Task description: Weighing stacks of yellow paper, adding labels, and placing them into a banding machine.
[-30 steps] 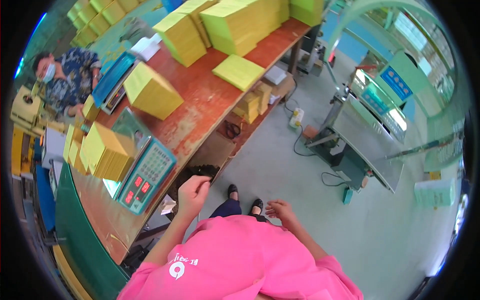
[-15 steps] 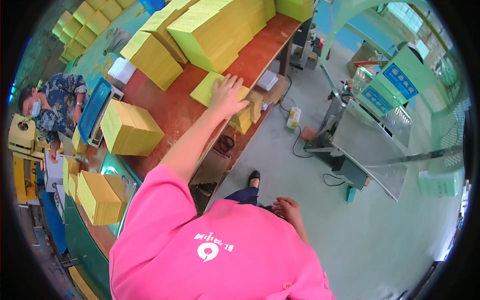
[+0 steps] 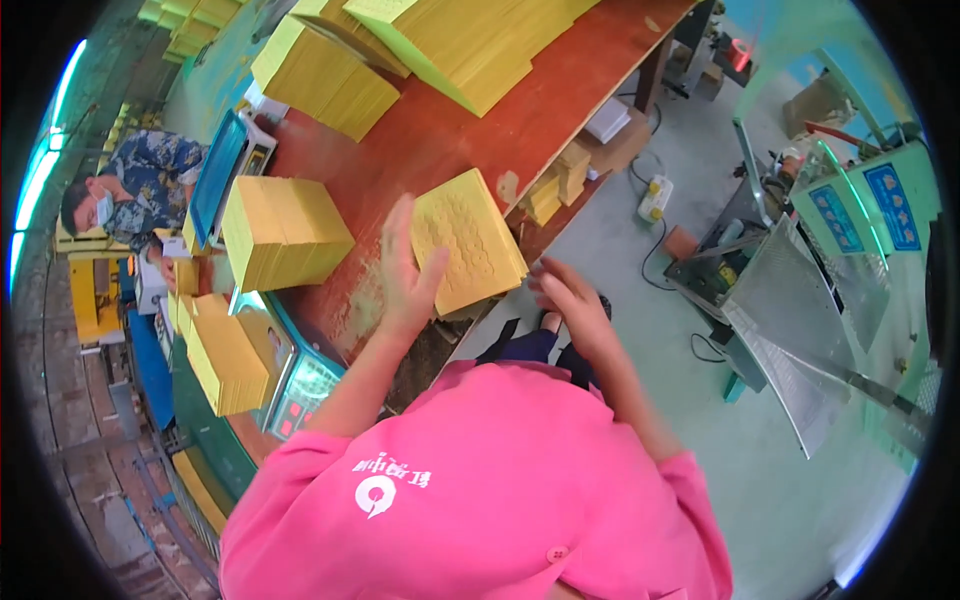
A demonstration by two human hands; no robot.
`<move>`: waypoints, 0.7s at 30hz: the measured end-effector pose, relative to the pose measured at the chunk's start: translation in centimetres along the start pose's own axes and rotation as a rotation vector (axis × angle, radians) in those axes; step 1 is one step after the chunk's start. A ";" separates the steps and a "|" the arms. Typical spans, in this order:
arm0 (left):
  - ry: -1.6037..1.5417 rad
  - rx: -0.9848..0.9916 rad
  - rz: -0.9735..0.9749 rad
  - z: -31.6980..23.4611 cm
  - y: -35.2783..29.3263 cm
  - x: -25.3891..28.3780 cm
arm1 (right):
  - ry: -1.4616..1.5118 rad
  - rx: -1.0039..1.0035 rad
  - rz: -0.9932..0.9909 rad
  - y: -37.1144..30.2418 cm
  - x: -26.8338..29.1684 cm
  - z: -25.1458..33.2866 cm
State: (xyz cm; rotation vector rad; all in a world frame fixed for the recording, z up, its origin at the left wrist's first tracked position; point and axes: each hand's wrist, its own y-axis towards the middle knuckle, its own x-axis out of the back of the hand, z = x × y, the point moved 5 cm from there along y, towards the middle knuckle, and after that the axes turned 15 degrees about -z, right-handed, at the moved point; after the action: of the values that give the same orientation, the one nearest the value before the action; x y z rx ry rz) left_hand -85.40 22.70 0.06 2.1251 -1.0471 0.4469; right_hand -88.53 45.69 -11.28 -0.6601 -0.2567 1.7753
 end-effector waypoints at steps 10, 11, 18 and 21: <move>-0.463 0.798 -0.319 2.6 -4.7 -1.1 | -0.684 0.671 0.135 0.8 -9.5 8.6; -0.593 0.835 -0.361 2.0 -4.6 -1.5 | -0.685 0.859 0.162 -0.2 -10.4 10.0; -1.094 0.850 -0.623 1.7 -3.2 2.3 | -0.823 1.199 0.335 -2.4 -15.2 16.0; -1.171 0.892 -0.522 3.1 -4.5 4.3 | -0.694 0.967 0.445 -1.5 -16.5 15.7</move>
State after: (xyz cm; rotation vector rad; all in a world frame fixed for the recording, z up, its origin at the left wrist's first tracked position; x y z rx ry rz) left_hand -79.21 19.93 -1.61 3.4494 -0.8041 -0.8765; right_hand -93.09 33.16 7.28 0.6492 0.3188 2.2058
